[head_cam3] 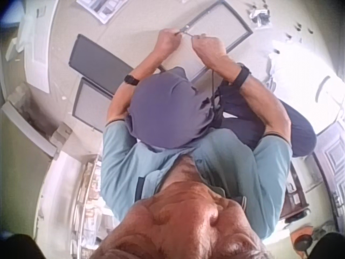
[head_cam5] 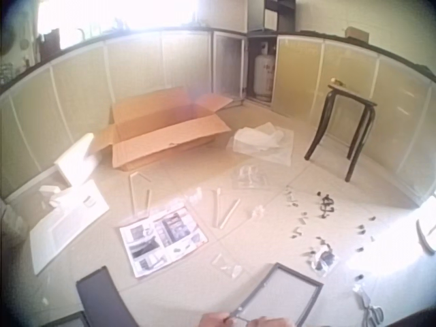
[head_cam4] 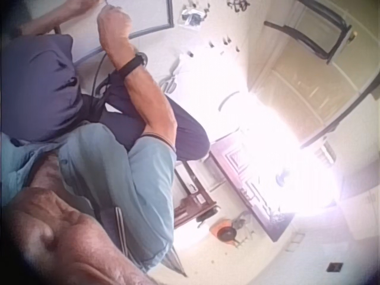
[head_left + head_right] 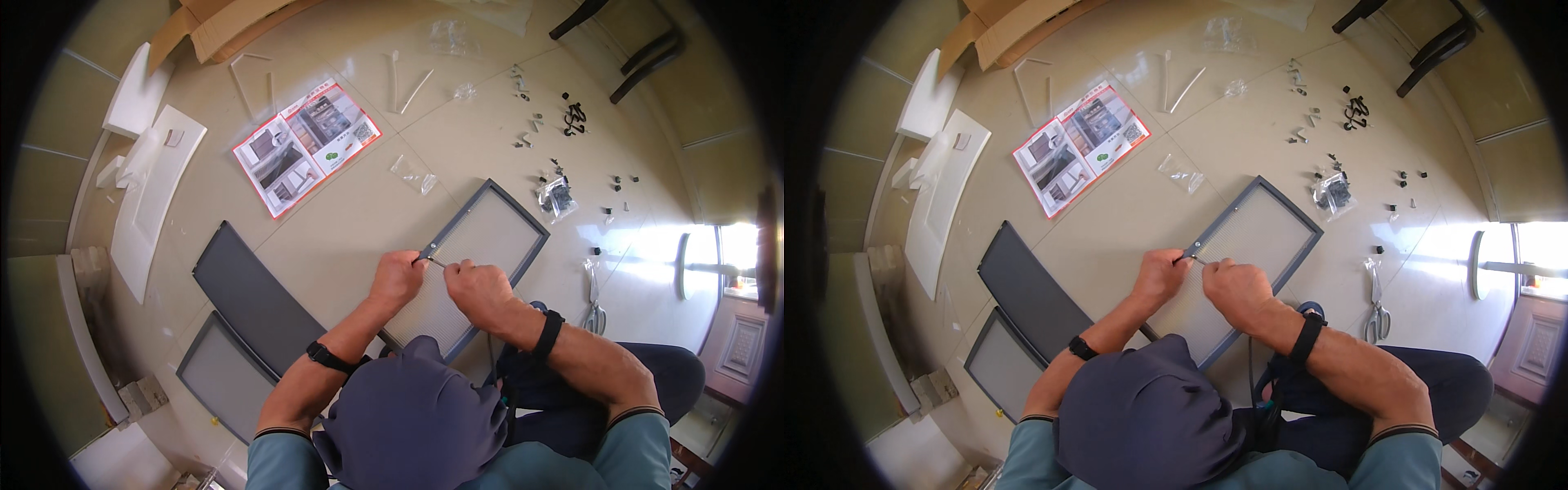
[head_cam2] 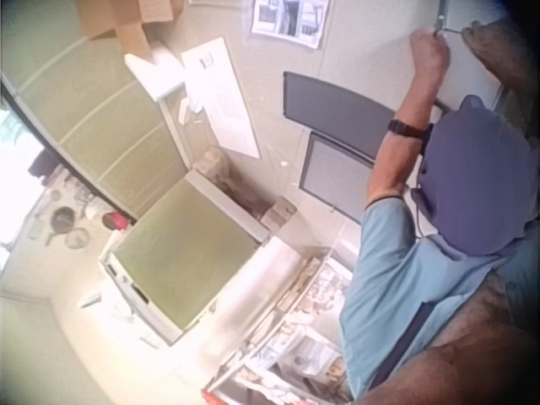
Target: The person uses a screwdriver to attach screws to a grey rectangular frame on the floor while referring to an instruction manual.
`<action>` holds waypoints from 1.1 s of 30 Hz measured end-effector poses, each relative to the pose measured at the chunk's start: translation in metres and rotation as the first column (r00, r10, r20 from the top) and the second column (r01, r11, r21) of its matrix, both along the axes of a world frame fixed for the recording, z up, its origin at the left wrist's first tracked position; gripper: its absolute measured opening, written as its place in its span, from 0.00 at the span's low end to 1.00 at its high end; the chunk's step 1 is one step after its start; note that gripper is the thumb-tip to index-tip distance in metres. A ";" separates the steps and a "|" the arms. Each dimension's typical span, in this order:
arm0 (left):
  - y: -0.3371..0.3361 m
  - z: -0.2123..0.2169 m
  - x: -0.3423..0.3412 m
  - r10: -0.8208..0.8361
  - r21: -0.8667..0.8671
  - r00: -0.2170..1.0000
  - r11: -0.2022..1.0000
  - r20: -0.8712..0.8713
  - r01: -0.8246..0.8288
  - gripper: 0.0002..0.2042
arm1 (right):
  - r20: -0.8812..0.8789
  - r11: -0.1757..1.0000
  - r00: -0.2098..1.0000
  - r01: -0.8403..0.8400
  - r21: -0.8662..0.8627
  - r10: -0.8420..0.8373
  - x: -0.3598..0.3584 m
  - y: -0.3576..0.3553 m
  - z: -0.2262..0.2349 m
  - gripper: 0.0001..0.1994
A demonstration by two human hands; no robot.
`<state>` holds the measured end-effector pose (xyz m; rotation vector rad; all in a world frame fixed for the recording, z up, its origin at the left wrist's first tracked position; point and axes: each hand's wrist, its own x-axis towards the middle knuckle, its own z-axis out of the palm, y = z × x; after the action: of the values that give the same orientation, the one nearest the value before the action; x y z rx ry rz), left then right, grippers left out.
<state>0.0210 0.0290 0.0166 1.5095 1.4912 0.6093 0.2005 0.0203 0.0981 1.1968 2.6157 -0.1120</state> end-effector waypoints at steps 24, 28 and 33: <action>-0.030 -0.022 0.006 -0.089 0.169 0.992 0.980 -0.085 0.102 0.09 | -0.038 0.937 0.987 0.136 -0.322 -0.156 0.006 -0.016 -0.017 0.11; 0.012 -0.019 0.023 0.000 0.135 0.999 0.991 -0.041 0.005 0.09 | -0.692 0.980 0.699 0.067 -0.188 -0.181 0.040 0.021 -0.063 0.21; 0.019 -0.024 0.022 0.007 0.283 0.999 0.959 -0.042 0.005 0.07 | 0.175 -0.175 -0.016 0.152 -0.973 -0.984 0.014 0.041 0.017 0.19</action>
<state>0.0432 0.0475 -0.0071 1.7483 1.4830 0.8235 0.2142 0.0611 0.1154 2.1963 0.8129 -2.4534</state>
